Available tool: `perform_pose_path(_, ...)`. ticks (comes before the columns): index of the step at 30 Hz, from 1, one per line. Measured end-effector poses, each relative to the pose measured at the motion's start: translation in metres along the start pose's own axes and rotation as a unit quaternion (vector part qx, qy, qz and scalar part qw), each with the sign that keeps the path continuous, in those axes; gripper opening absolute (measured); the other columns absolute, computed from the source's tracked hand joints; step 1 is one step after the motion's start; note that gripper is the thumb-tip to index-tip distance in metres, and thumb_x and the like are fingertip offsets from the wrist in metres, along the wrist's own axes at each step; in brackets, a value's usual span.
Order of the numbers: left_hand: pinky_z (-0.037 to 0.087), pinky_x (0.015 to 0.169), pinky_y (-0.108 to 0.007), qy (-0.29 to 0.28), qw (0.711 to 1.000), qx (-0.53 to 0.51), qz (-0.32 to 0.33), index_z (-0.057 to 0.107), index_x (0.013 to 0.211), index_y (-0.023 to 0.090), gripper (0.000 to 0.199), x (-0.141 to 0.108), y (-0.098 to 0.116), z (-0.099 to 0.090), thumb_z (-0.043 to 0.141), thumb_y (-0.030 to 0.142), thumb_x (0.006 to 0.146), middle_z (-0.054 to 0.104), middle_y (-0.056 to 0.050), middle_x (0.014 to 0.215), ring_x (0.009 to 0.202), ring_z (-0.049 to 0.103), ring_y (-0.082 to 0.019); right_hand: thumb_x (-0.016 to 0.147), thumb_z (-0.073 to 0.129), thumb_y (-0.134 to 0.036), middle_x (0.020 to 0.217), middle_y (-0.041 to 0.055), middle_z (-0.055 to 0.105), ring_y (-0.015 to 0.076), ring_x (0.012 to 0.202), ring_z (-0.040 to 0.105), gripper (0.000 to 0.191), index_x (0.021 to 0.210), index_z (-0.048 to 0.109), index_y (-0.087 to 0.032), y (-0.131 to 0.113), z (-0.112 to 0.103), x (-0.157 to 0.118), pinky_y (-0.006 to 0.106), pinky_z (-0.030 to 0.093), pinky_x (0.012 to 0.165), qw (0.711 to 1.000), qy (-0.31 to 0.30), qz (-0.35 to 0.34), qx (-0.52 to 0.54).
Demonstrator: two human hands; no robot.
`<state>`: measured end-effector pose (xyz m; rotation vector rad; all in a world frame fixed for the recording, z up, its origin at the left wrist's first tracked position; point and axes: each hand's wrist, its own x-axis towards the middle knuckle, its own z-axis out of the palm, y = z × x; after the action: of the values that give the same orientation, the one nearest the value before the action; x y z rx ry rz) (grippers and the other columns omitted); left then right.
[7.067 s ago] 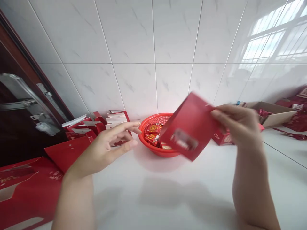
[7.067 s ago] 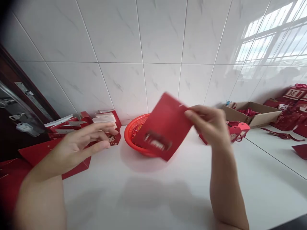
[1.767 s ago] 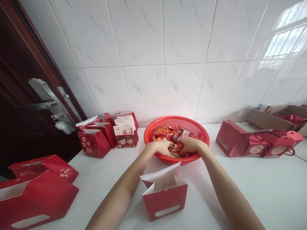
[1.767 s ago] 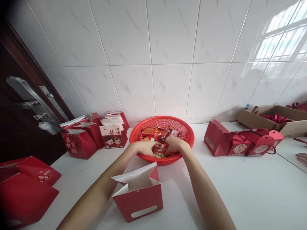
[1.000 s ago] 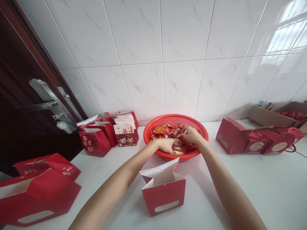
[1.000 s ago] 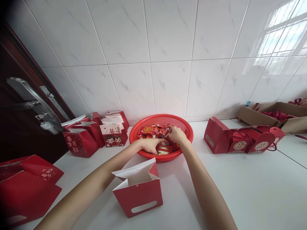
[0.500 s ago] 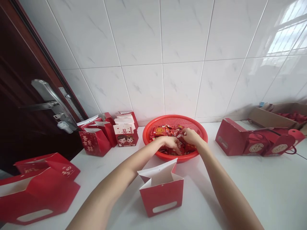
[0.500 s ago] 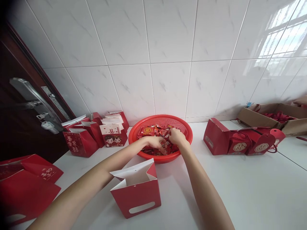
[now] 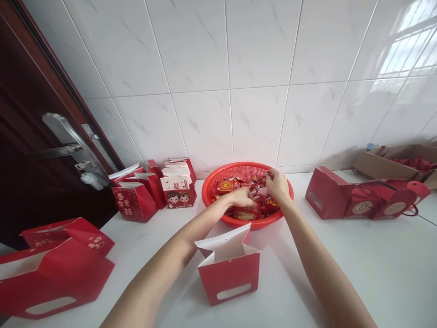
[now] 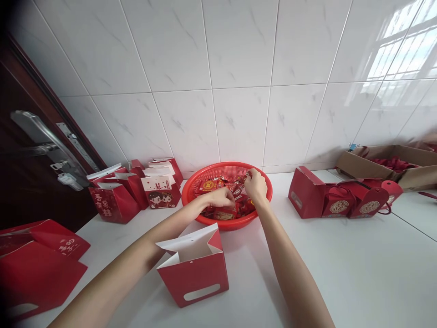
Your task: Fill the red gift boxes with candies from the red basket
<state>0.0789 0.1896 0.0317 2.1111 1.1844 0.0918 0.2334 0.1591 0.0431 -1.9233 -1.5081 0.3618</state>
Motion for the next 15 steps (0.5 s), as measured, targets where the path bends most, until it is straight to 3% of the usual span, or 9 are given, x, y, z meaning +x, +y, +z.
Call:
perform_pose_path(4, 0.044, 0.061, -0.028, 0.121, 0.992, 0.031, -0.023, 0.061, 0.059, 0.018, 0.03, 0.0032, 0.0008, -0.0027, 0.058, 0.039, 0.081, 0.062, -0.002, 0.061, 0.067, 0.06, -0.019, 0.092, 0.038, -0.015, 0.107, 0.0101, 0.073, 0.0251, 0.097, 0.067, 0.038, 0.119, 0.063, -0.021, -0.0004, -0.0012, -0.0005, 0.03, 0.047, 0.075, 1.0, 0.009, 0.008, 0.024)
perform_pose_path(7, 0.044, 0.065, -0.03, 0.178, 0.98, 0.079, -0.045, 0.06, 0.061, 0.019, 0.022, 0.0038, -0.0002, -0.0047, 0.066, 0.033, 0.077, 0.067, -0.005, 0.067, 0.073, 0.063, -0.022, 0.092, 0.037, -0.016, 0.111, 0.0095, 0.073, 0.0241, 0.098, 0.067, 0.039, 0.121, 0.063, -0.02, -0.0002, -0.0007, 0.0, 0.03, 0.047, 0.077, 0.999, 0.012, 0.009, 0.038)
perform_pose_path(10, 0.047, 0.077, -0.03, 0.186, 0.973, 0.121, -0.056, 0.068, 0.079, 0.019, 0.009, 0.0024, 0.001, -0.0057, 0.072, 0.022, 0.071, 0.074, -0.008, 0.093, 0.096, 0.066, -0.026, 0.092, 0.038, -0.017, 0.11, 0.0095, 0.073, 0.0241, 0.097, 0.068, 0.04, 0.122, 0.063, -0.02, 0.0002, 0.0001, 0.0006, 0.03, 0.047, 0.078, 0.999, 0.012, 0.011, 0.045)
perform_pose_path(13, 0.047, 0.093, -0.033, 0.168, 0.971, 0.158, -0.064, 0.069, 0.1, 0.017, 0.033, 0.0027, 0.0037, -0.0066, 0.075, 0.015, 0.067, 0.068, -0.015, 0.123, 0.121, 0.058, -0.033, 0.091, 0.039, -0.016, 0.108, 0.0098, 0.073, 0.0244, 0.095, 0.068, 0.04, 0.122, 0.064, -0.019, 0.0002, 0.0003, 0.001, 0.03, 0.047, 0.077, 0.999, 0.01, 0.008, 0.05)
perform_pose_path(15, 0.047, 0.096, -0.036, 0.14, 0.972, 0.172, -0.078, 0.069, 0.105, 0.014, 0.039, 0.005, 0.0049, -0.0079, 0.077, 0.011, 0.067, 0.066, -0.018, 0.125, 0.123, 0.057, -0.036, 0.091, 0.039, -0.016, 0.108, 0.0097, 0.073, 0.0242, 0.094, 0.068, 0.039, 0.121, 0.064, -0.018, 0.0, 0.0004, 0.0012, 0.03, 0.047, 0.076, 0.999, 0.01, 0.003, 0.053)
